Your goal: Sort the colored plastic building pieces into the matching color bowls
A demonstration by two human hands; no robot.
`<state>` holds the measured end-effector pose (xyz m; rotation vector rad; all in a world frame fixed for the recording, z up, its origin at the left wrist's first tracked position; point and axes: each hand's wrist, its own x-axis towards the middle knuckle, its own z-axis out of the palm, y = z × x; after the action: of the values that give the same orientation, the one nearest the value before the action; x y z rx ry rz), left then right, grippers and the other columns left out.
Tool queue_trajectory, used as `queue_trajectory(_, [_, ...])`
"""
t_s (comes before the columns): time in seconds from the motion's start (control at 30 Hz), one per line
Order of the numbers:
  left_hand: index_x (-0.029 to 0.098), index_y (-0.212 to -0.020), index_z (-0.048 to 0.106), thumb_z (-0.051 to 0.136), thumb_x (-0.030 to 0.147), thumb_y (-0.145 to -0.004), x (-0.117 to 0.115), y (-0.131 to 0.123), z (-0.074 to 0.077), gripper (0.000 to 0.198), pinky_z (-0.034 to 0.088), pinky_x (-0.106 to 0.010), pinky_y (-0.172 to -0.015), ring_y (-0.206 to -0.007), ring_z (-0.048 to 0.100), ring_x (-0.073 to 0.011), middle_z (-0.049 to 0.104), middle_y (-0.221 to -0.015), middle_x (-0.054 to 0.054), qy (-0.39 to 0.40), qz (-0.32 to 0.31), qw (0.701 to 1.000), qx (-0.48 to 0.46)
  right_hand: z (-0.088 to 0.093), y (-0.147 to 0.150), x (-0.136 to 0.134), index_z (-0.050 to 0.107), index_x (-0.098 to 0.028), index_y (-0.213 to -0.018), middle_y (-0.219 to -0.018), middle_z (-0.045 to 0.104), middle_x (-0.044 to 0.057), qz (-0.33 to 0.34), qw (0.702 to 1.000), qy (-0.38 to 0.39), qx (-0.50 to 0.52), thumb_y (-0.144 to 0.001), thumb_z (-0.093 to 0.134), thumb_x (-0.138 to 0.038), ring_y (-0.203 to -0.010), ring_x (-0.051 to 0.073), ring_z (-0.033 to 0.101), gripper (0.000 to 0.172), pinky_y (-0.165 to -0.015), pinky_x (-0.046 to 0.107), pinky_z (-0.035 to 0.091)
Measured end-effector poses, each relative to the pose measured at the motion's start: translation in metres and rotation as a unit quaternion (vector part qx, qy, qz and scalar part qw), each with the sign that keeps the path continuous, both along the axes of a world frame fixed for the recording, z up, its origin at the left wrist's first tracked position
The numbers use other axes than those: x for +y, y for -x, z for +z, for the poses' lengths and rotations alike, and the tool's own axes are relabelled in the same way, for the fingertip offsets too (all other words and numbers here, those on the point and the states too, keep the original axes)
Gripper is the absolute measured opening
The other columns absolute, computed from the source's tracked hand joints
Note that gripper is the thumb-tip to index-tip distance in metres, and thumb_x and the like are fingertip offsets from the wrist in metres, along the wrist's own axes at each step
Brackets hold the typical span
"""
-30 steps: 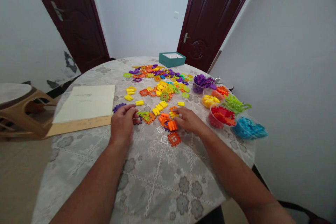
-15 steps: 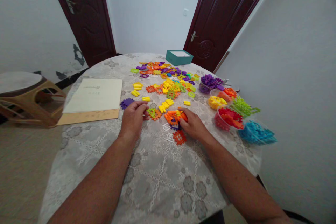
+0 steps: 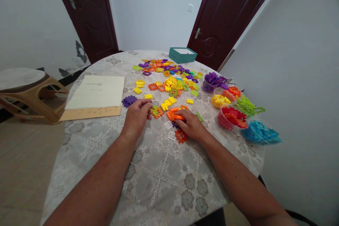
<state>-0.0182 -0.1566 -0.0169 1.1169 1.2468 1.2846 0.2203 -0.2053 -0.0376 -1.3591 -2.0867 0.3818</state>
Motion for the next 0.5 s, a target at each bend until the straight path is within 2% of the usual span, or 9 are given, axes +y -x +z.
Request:
queue_trajectory(0.07, [0.017,-0.103,0.073,0.065,0.034,-0.081,-0.003,-0.002,0.000,0.029,0.050,-0.026,-0.055,-0.061,0.060,-0.0146,0.069,-0.079,-0.002,-0.020,-0.036,0.995,0.092,0.001,-0.001,0.000,0.070,-0.024,-0.118,-0.118,0.071,0.007,-0.002,1.000,0.008,0.001,-0.097,0.060,-0.022,-0.111,0.022,0.063,0.023,-0.100,0.037,0.047])
queue_trajectory(0.17, [0.019,-0.102,0.074,0.062,0.036,-0.087,-0.011,-0.007,-0.001,0.025,0.051,-0.029,-0.066,-0.070,0.064,-0.0173,0.072,-0.083,-0.003,-0.075,-0.130,0.963,0.222,0.000,-0.003,0.002,0.070,-0.023,-0.116,-0.116,0.071,0.007,-0.013,1.000,0.014,0.018,-0.097,0.060,-0.022,-0.108,0.021,0.064,0.021,-0.098,0.035,0.047])
queue_trajectory(0.27, [0.020,-0.101,0.073,0.061,0.035,-0.091,-0.023,-0.015,-0.003,0.022,0.051,-0.032,-0.077,-0.082,0.067,-0.0192,0.074,-0.092,-0.005,-0.150,-0.237,0.907,0.313,-0.002,-0.008,0.004,0.070,-0.022,-0.115,-0.112,0.072,0.006,-0.020,0.999,0.024,0.036,-0.098,0.058,-0.023,-0.104,0.020,0.064,0.020,-0.094,0.034,0.047])
queue_trajectory(0.37, [0.021,-0.109,0.072,0.065,0.032,-0.090,-0.036,-0.024,-0.008,0.023,0.051,-0.036,-0.086,-0.095,0.068,-0.0227,0.074,-0.106,-0.008,-0.222,-0.322,0.838,0.381,-0.002,-0.010,0.006,0.068,-0.022,-0.118,-0.115,0.070,0.006,-0.011,0.999,0.032,0.039,-0.101,0.055,-0.025,-0.107,0.020,0.063,0.022,-0.097,0.035,0.046])
queue_trajectory(0.5, [0.026,-0.126,0.068,0.071,0.030,-0.087,-0.046,-0.033,-0.014,0.040,0.048,-0.043,-0.103,-0.123,0.061,-0.0283,0.066,-0.135,-0.010,-0.278,-0.381,0.774,0.422,0.000,-0.008,0.006,0.067,-0.020,-0.112,-0.119,0.067,0.008,0.010,1.000,0.022,0.013,-0.101,0.055,-0.024,-0.114,0.021,0.058,0.017,-0.104,0.036,0.043])
